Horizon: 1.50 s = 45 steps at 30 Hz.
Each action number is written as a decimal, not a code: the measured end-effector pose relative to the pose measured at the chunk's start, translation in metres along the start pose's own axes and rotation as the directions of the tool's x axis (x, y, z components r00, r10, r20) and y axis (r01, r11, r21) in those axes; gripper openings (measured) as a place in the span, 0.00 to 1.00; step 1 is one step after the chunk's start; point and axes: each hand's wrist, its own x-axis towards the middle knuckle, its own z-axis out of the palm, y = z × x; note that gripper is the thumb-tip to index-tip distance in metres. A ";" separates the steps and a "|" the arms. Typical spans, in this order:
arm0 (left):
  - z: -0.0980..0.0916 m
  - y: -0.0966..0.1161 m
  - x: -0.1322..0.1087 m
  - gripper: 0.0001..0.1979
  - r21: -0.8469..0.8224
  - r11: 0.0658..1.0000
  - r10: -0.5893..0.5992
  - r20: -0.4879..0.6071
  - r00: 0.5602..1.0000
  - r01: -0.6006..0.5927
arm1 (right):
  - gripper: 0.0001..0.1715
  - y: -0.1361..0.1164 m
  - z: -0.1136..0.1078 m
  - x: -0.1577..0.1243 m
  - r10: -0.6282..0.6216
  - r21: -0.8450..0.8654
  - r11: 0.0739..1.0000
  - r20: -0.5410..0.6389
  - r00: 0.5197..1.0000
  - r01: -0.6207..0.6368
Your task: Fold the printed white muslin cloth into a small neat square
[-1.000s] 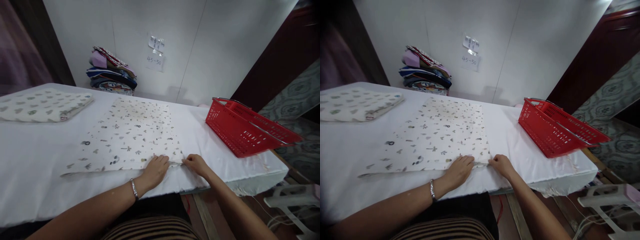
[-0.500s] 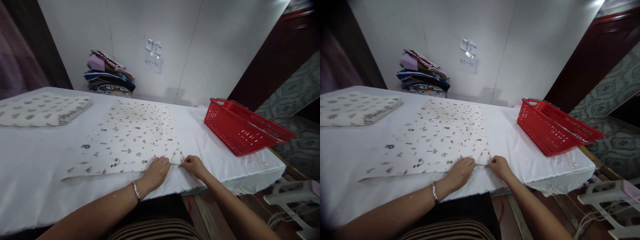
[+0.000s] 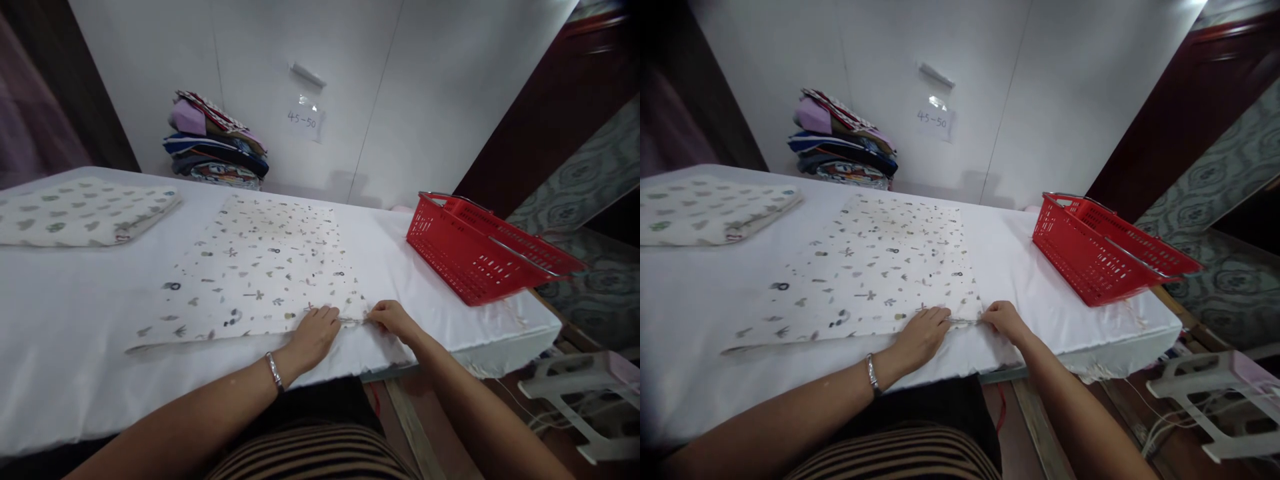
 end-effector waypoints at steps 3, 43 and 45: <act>0.002 0.000 0.000 0.10 -0.005 1.000 0.009 0.004 1.000 -0.009 | 0.06 -0.004 -0.001 -0.001 0.022 -0.020 1.000 0.020 1.000 -0.021; 0.005 -0.002 -0.001 0.09 -0.026 0.999 0.029 -0.035 0.999 -0.030 | 0.08 -0.016 -0.011 0.009 0.122 -0.141 0.985 0.136 0.983 -0.103; 0.005 -0.002 -0.001 0.09 -0.029 0.999 0.025 -0.030 0.999 -0.025 | 0.08 -0.016 -0.011 0.010 0.129 -0.157 0.982 0.144 0.981 -0.106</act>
